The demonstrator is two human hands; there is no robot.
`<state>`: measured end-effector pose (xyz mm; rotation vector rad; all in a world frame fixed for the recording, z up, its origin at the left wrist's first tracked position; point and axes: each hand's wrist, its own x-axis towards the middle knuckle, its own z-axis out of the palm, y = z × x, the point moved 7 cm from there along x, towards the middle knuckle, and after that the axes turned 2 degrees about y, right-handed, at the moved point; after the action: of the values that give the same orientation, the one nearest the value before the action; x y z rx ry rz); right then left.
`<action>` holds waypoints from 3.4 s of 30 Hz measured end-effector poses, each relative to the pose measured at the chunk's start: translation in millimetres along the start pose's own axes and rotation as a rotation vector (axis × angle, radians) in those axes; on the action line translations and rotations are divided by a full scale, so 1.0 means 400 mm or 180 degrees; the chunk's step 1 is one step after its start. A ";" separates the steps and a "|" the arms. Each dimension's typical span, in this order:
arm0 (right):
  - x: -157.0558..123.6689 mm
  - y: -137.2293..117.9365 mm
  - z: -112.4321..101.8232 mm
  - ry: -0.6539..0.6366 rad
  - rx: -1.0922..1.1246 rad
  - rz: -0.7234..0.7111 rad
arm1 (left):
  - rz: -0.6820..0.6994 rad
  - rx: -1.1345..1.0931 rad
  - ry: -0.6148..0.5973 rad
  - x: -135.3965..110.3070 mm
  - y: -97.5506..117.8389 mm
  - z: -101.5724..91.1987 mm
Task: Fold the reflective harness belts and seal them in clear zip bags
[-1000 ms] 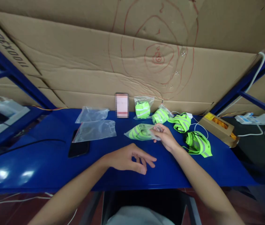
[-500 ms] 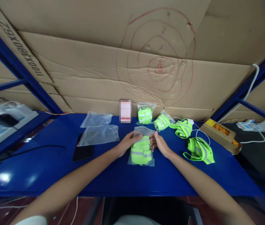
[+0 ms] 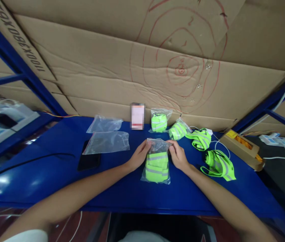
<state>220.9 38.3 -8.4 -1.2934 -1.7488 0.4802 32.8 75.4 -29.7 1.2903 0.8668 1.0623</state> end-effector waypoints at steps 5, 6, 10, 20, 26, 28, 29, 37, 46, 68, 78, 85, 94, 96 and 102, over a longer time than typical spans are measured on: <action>-0.002 0.005 -0.007 0.0188 -0.0080 -0.0025 | 0.0007 -0.0214 0.0202 0.002 0.003 -0.017; 0.002 0.012 -0.011 0.0257 0.0001 0.0043 | -0.0123 -0.0361 0.0202 0.004 -0.004 -0.019; 0.021 0.045 0.005 0.0007 0.0662 0.0416 | -0.0689 -0.1053 -0.0044 0.013 -0.029 -0.009; 0.013 0.052 0.054 -0.0439 0.1749 0.0941 | -0.0927 -0.0923 -0.0116 0.017 -0.045 -0.018; 0.017 0.062 0.042 -0.0022 0.1904 0.1049 | -0.1066 -0.0954 -0.0082 0.017 -0.039 -0.019; 0.017 0.065 0.040 0.0027 0.1928 0.1050 | -0.1004 -0.0998 -0.0132 0.016 -0.033 -0.014; 0.018 0.065 0.040 0.0021 0.1934 0.1046 | -0.0971 -0.1025 -0.0163 0.015 -0.030 -0.011; 0.017 0.047 0.053 -0.0778 0.1851 0.0953 | -0.0880 -0.1023 -0.0742 -0.005 -0.010 0.008; 0.022 0.022 0.029 -0.0826 0.1875 0.0647 | -0.1250 -0.0738 -0.1288 -0.033 -0.013 0.030; -0.026 -0.062 0.091 -0.0529 0.0573 -0.0293 | -0.1185 0.0437 -0.2108 -0.079 -0.012 0.087; 0.006 0.001 0.017 0.0095 0.0693 0.0227 | -0.1393 -0.0174 -0.1635 -0.075 -0.022 0.073; -0.013 -0.021 0.108 -0.1137 0.1010 0.0055 | -0.1406 -0.0121 -0.1344 -0.065 -0.048 0.053; -0.001 0.021 0.103 -0.1236 0.2003 0.0883 | -0.1462 -0.0205 -0.1485 -0.054 -0.028 0.056; 0.000 0.013 0.097 -0.1189 0.1867 0.0784 | -0.1489 -0.0330 -0.1466 -0.055 -0.031 0.058; -0.007 0.011 0.106 -0.1305 0.1819 0.0602 | -0.1230 -0.0233 -0.0971 -0.043 -0.041 0.044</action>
<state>188.5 45.5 -35.4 -0.9868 -1.6315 1.3237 46.2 54.0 -45.0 1.1285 0.7942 0.5702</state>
